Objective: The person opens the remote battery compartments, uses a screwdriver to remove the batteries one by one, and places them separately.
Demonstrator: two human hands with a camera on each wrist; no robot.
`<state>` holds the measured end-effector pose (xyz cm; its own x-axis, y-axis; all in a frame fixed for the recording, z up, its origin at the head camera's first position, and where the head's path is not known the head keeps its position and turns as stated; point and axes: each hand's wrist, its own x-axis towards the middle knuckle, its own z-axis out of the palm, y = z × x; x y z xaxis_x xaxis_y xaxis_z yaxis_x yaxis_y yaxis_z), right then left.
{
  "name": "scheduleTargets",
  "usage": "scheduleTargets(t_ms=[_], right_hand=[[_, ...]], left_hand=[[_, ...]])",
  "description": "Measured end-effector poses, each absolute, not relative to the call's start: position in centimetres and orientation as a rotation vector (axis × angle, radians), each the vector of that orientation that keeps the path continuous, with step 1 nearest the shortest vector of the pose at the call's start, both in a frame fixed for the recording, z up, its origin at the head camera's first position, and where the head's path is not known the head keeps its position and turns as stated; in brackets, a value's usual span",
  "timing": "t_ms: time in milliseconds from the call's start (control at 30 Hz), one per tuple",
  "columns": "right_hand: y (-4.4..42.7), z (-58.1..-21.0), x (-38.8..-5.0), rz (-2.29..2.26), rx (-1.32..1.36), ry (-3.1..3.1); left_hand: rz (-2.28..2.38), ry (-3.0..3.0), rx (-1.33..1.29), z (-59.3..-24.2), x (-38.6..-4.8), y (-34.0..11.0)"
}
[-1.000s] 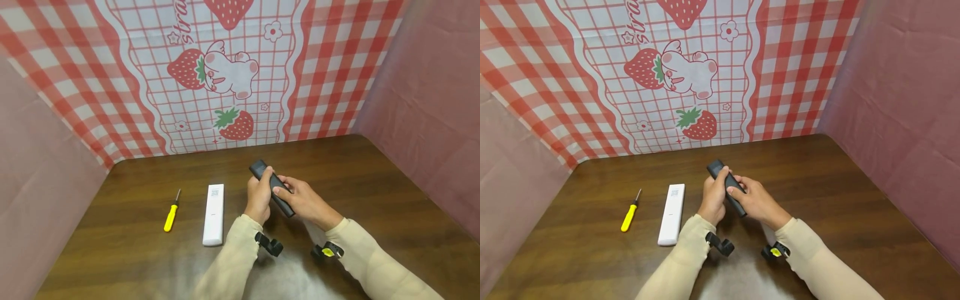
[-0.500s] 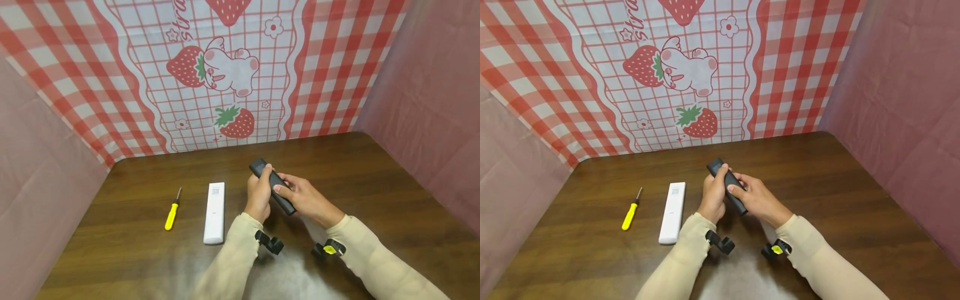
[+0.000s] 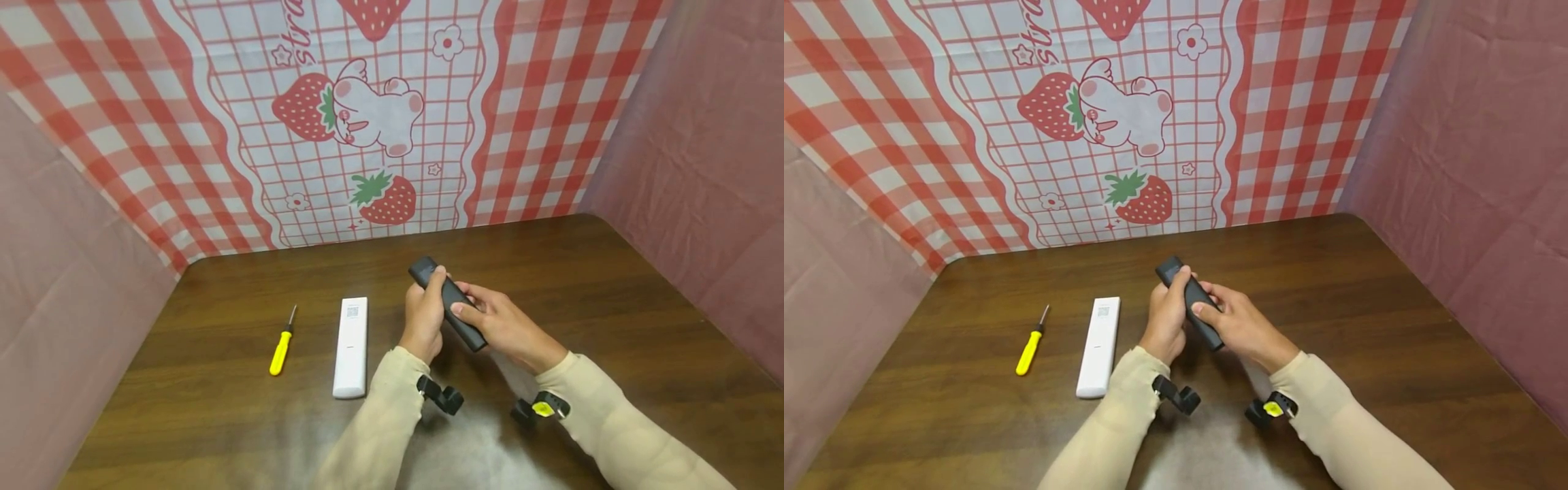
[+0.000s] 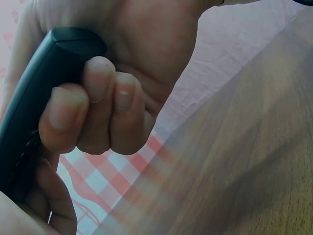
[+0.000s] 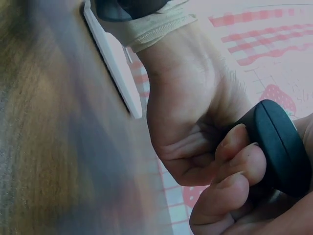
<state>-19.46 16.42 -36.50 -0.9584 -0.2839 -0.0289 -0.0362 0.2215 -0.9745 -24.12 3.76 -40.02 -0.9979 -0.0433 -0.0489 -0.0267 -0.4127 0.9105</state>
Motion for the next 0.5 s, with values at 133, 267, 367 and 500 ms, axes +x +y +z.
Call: scheduleTargets(t_ms=[133, 267, 367, 500], right_hand=[[16.51, -36.56, -19.42, -1.841, -0.309, 2.252], [16.68, -36.56, -19.43, -1.837, -0.288, 2.232], [16.71, -36.47, -19.47, -1.810, -0.257, 2.238], [16.61, -36.46, -19.54, -1.774, -0.195, 2.261]], left_hand=[[-2.607, -1.699, 0.076, -39.94, -24.06, 3.72], [-2.598, -1.694, 0.041, -39.92, -23.88, 3.79], [-2.611, -1.686, 0.029, -39.98, -23.75, 3.84], [-2.643, -1.674, 0.009, -40.08, -23.75, 3.82]])
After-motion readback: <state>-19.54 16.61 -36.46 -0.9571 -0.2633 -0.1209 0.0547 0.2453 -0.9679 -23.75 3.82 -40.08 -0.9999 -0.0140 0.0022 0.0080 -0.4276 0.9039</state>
